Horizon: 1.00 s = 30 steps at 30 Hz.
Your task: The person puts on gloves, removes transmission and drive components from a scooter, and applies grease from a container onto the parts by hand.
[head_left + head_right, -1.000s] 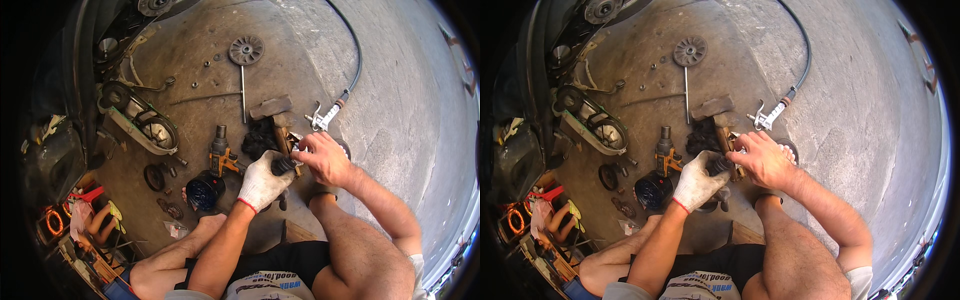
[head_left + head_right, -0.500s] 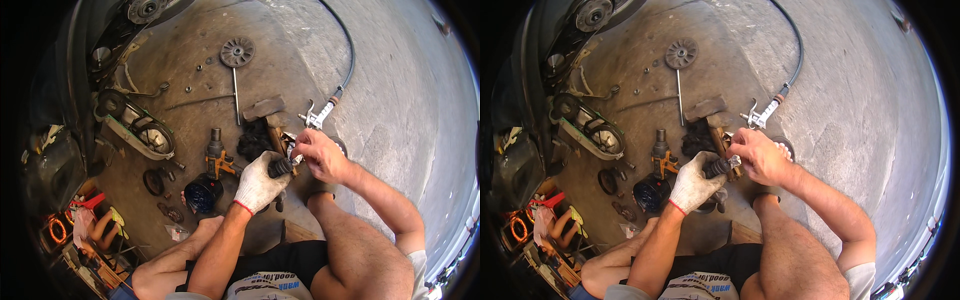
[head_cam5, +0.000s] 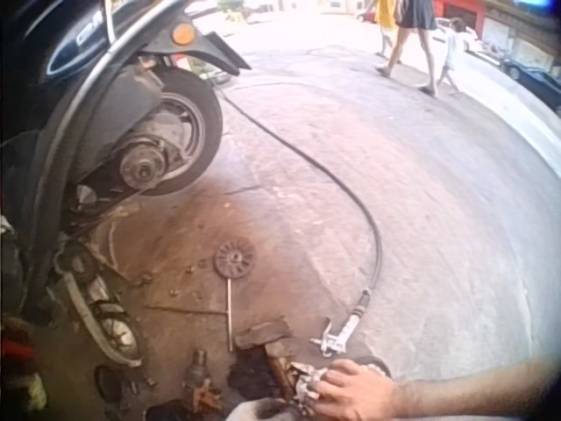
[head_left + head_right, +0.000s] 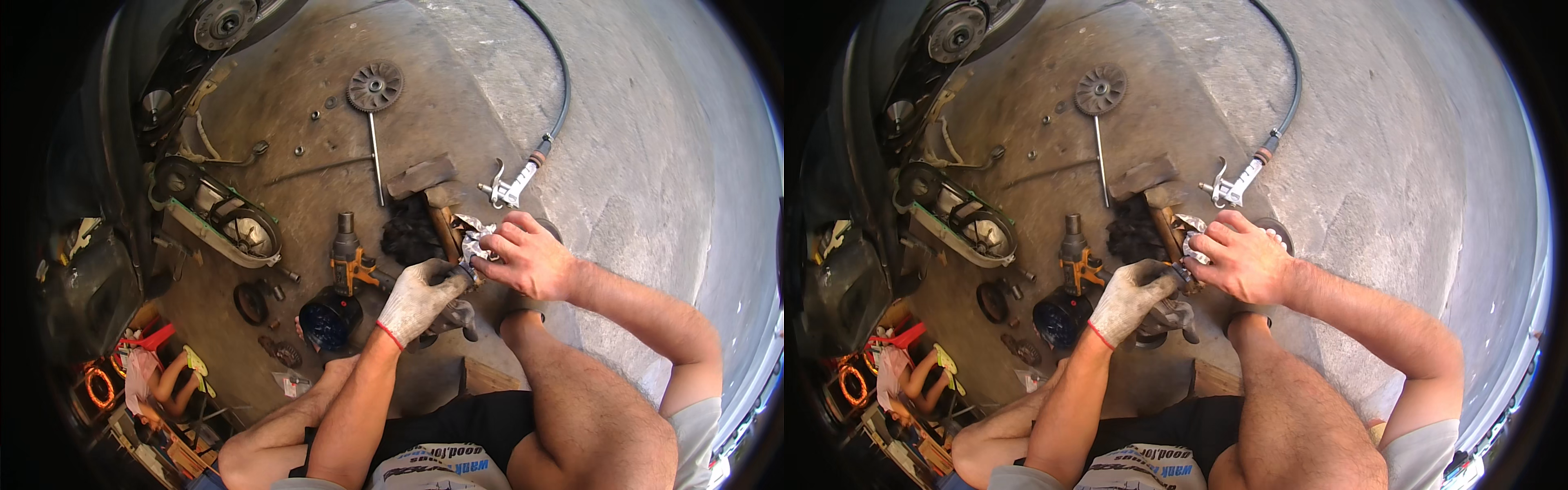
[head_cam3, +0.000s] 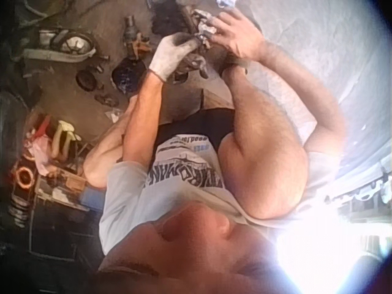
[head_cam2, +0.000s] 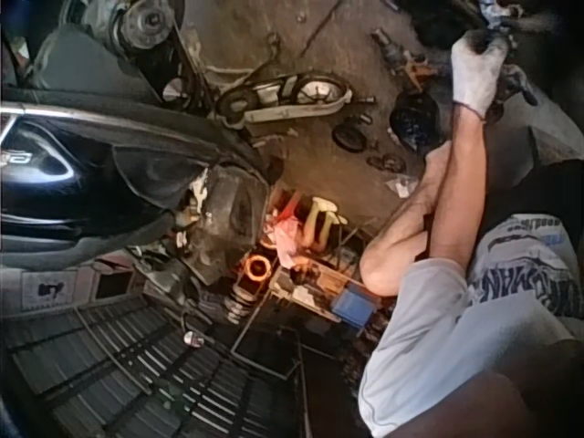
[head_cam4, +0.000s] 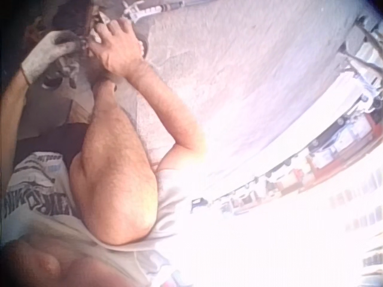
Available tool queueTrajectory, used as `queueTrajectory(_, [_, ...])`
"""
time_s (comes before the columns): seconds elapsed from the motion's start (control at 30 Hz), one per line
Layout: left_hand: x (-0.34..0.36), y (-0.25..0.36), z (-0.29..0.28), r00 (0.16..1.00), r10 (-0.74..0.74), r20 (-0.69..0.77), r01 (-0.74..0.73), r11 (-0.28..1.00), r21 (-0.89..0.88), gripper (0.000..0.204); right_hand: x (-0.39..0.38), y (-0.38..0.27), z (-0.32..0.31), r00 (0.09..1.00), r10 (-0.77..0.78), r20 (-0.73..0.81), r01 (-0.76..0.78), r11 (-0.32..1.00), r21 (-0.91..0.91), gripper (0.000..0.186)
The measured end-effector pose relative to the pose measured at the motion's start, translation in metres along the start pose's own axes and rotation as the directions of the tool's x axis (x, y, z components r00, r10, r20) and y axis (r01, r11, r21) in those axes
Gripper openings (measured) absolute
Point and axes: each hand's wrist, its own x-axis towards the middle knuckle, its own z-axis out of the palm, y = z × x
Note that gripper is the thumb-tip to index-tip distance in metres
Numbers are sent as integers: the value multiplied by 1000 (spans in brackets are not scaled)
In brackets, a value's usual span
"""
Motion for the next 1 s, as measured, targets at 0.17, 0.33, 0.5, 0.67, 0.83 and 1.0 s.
queueTrajectory(0.17, [2,-4,-3,998,66,14,-65,998,-8,30,-7,5,-9,997,76,17,-77,995,66,38])
queueTrajectory(0.33, [-4,6,5,996,86,11,-86,996,-29,28,-6,-5,-7,917,398,-4,-365,843,396,39])
queueTrajectory(0.5, [-5,12,8,997,70,33,-70,997,-16,27,-6,-14,-10,921,388,-18,-348,845,405,32])
queueTrajectory(0.67, [-6,16,15,998,64,3,-63,997,-48,30,-8,-23,-1,820,569,52,-491,655,575,32])
queueTrajectory(0.83, [-3,13,18,995,98,-10,-98,995,3,31,-8,-24,1,795,604,52,-505,613,607,31])
queueTrajectory(1.0, [-2,14,26,996,76,-40,-75,997,27,32,-11,-26,4,685,702,197,-577,356,735,26])
